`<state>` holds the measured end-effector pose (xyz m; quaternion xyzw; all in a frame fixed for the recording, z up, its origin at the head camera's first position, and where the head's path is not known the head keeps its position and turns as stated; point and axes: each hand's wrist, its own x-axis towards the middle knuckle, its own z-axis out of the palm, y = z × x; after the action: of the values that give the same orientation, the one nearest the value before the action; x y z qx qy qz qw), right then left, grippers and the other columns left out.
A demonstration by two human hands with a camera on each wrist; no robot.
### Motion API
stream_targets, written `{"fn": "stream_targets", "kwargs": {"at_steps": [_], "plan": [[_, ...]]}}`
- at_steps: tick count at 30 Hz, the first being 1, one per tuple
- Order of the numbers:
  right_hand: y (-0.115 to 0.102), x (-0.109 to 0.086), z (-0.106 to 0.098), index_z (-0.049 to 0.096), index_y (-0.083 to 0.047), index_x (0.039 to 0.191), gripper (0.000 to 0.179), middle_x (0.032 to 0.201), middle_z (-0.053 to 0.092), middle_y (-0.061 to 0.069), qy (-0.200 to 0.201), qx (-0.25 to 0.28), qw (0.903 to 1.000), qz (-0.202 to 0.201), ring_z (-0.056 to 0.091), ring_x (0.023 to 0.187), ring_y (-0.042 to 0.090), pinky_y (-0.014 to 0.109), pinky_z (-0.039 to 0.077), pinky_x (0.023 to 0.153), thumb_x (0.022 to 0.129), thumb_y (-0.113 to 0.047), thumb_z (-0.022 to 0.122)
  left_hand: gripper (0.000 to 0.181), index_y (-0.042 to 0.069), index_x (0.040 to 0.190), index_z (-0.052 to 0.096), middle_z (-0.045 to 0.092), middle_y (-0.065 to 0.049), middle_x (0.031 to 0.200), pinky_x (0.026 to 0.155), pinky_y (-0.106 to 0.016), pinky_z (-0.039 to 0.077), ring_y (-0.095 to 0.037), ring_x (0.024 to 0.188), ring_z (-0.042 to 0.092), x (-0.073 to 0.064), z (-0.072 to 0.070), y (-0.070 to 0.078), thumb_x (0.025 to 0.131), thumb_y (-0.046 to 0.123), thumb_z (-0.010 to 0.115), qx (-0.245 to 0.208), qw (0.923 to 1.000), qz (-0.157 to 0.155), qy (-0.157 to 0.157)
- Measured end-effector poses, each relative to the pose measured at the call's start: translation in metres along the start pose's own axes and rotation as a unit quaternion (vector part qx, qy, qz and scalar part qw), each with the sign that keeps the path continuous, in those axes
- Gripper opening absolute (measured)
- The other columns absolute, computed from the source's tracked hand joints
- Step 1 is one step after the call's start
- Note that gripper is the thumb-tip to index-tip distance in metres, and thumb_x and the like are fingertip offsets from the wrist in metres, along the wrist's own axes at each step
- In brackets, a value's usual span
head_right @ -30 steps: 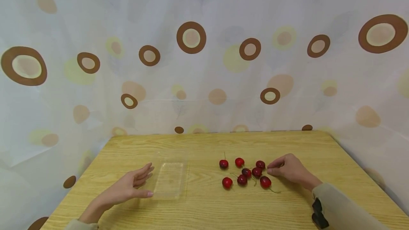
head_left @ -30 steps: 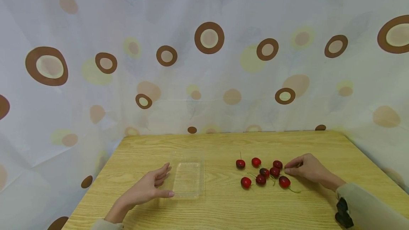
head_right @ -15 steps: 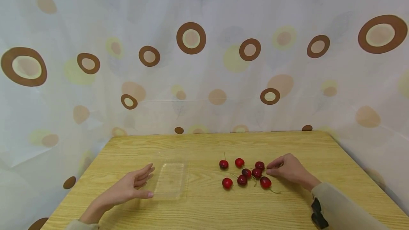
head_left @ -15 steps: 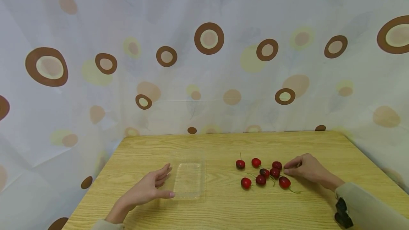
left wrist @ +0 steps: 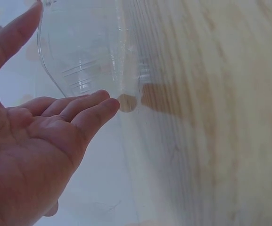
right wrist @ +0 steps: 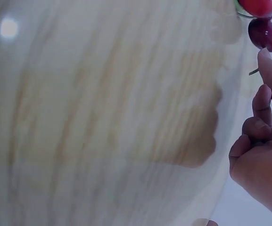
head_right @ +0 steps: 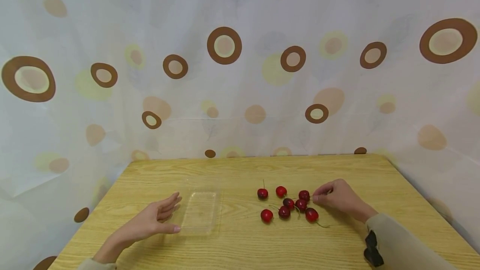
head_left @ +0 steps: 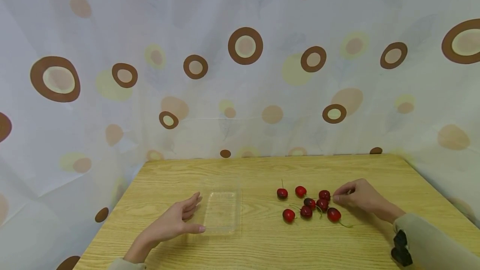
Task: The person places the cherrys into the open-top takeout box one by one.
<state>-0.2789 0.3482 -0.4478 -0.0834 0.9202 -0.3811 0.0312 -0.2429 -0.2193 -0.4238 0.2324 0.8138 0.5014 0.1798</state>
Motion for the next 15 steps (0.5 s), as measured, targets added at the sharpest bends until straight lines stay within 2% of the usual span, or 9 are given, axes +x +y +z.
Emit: {"fn": "stream_targets", "kwargs": {"at_steps": [6,15], "plan": [[-0.008,0.000,-0.006,0.081,-0.002,0.112,0.027,0.109,0.075,0.007,-0.008,0.026,0.9995,0.014,0.061,0.094,0.021,0.033,0.050,0.076,0.099,-0.025,0.078,0.103,-0.006,0.166,0.006,0.015,-0.035,0.168,0.120,-0.050,0.032,-0.049,0.153,0.024,-0.002,-0.001,0.000,0.098,0.019,0.078,-0.021,0.9997,-0.006,-0.007],[-0.039,-0.001,-0.004,0.079,0.001,0.116,0.031,0.110,0.073,0.008,-0.020,0.066,0.9976,-0.007,0.064,0.097,0.025,0.043,0.055,0.085,0.101,-0.026,0.075,0.101,-0.002,0.167,0.003,0.010,-0.030,0.171,0.123,-0.049,0.028,-0.046,0.155,0.020,0.000,-0.007,-0.002,0.100,0.014,0.076,-0.065,0.9974,-0.004,-0.031]]}}
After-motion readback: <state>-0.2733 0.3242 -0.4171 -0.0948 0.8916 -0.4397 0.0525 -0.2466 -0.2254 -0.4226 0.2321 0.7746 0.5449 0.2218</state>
